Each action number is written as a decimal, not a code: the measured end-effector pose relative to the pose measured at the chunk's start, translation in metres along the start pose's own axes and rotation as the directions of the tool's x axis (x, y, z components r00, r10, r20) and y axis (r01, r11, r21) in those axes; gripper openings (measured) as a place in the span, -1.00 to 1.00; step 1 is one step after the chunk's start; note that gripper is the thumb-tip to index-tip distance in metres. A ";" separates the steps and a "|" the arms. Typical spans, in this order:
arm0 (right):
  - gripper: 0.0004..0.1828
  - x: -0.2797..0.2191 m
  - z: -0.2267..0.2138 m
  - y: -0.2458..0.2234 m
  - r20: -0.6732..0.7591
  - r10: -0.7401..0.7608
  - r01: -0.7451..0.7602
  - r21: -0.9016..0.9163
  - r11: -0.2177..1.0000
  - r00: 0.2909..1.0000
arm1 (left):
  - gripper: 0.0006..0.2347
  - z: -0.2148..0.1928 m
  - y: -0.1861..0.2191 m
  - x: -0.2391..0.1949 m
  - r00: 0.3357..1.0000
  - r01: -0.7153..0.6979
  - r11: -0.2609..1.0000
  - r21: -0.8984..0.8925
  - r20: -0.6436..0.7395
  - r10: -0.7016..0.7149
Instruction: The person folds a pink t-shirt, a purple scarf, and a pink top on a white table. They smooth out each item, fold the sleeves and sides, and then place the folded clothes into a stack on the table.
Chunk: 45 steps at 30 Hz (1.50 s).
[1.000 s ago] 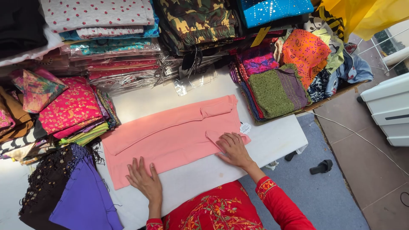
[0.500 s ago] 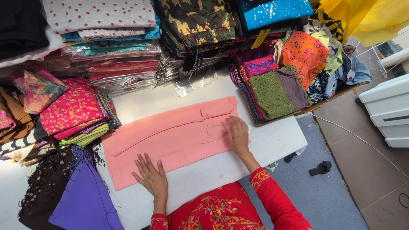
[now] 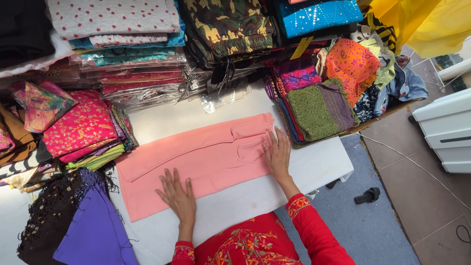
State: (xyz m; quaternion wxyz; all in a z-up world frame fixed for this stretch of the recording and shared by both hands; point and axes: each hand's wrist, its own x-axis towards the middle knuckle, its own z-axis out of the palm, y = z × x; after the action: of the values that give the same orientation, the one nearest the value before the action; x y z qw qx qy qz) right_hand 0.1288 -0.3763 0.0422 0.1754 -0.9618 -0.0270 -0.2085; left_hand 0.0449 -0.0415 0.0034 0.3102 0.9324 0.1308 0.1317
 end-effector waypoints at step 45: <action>-0.78 -0.006 -0.028 0.000 0.363 0.129 -0.228 0.246 0.942 0.923 | -0.60 -0.053 -0.197 0.011 0.866 0.499 0.862 -0.094 0.017 -0.500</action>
State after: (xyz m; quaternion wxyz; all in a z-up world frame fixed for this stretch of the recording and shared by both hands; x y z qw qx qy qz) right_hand 0.1121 -0.3858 0.0637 0.3222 -0.9466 0.0020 -0.0153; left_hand 0.0053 0.1436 -0.0747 0.3770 0.8504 0.3625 0.0568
